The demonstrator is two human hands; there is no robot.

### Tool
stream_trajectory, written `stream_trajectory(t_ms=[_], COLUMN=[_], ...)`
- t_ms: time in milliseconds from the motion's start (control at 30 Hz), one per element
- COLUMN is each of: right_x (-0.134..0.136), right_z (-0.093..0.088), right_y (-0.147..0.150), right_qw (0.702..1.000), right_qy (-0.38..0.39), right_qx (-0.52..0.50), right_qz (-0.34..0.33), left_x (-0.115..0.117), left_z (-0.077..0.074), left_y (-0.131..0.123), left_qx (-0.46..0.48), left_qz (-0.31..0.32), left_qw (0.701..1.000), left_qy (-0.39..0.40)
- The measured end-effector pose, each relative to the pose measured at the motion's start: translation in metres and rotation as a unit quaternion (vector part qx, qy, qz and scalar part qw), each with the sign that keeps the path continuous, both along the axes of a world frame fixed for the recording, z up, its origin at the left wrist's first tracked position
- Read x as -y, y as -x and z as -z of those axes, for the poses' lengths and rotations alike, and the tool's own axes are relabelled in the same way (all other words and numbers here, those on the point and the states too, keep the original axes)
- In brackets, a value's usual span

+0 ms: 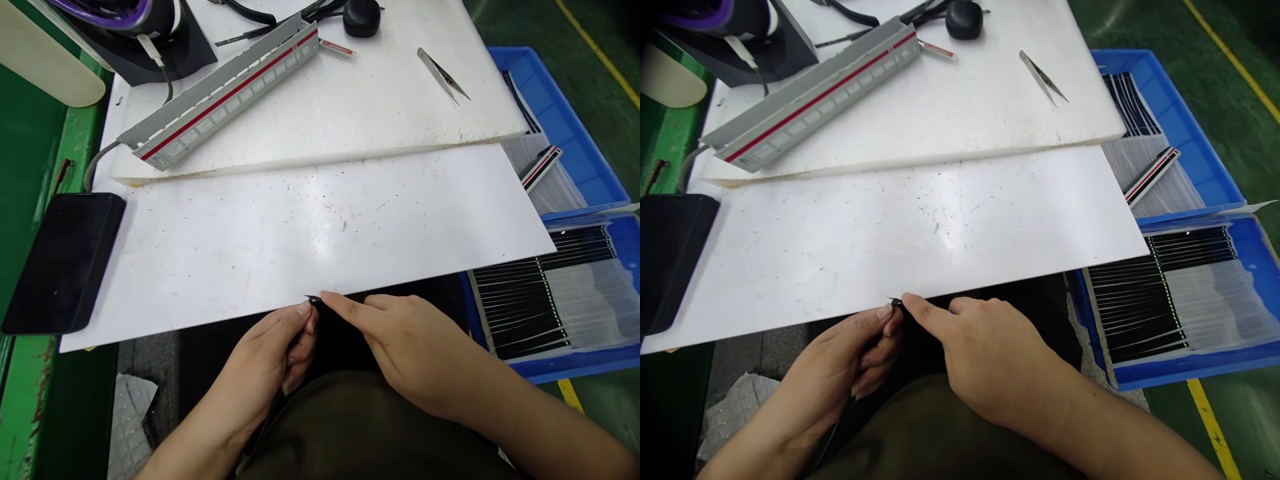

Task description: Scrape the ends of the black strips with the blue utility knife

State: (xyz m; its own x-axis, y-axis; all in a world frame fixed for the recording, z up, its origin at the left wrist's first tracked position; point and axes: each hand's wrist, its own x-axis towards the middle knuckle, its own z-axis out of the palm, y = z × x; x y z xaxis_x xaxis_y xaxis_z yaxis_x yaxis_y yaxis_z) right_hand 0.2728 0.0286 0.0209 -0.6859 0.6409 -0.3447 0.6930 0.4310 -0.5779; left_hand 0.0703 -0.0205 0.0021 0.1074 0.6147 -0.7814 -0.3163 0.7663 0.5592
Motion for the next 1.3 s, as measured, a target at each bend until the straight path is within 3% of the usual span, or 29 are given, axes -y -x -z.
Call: stream_trajectory(t_ms=[400,1300], right_x=[-0.0003,0.0029], right_z=[-0.0022,-0.0031], right_y=[0.0017,0.0004], right_qw=[0.997,0.989], right_qy=[-0.044,-0.121], right_qx=[0.046,0.064], right_qz=[-0.033,-0.055], left_x=[-0.0008,-0.0037], left_z=[-0.0051,-0.0073], left_y=[-0.0032,-0.0084], left_qx=[0.007,-0.032], left_qz=[-0.026,-0.015], left_qw=[0.999,0.999], left_qy=[0.031,0.011])
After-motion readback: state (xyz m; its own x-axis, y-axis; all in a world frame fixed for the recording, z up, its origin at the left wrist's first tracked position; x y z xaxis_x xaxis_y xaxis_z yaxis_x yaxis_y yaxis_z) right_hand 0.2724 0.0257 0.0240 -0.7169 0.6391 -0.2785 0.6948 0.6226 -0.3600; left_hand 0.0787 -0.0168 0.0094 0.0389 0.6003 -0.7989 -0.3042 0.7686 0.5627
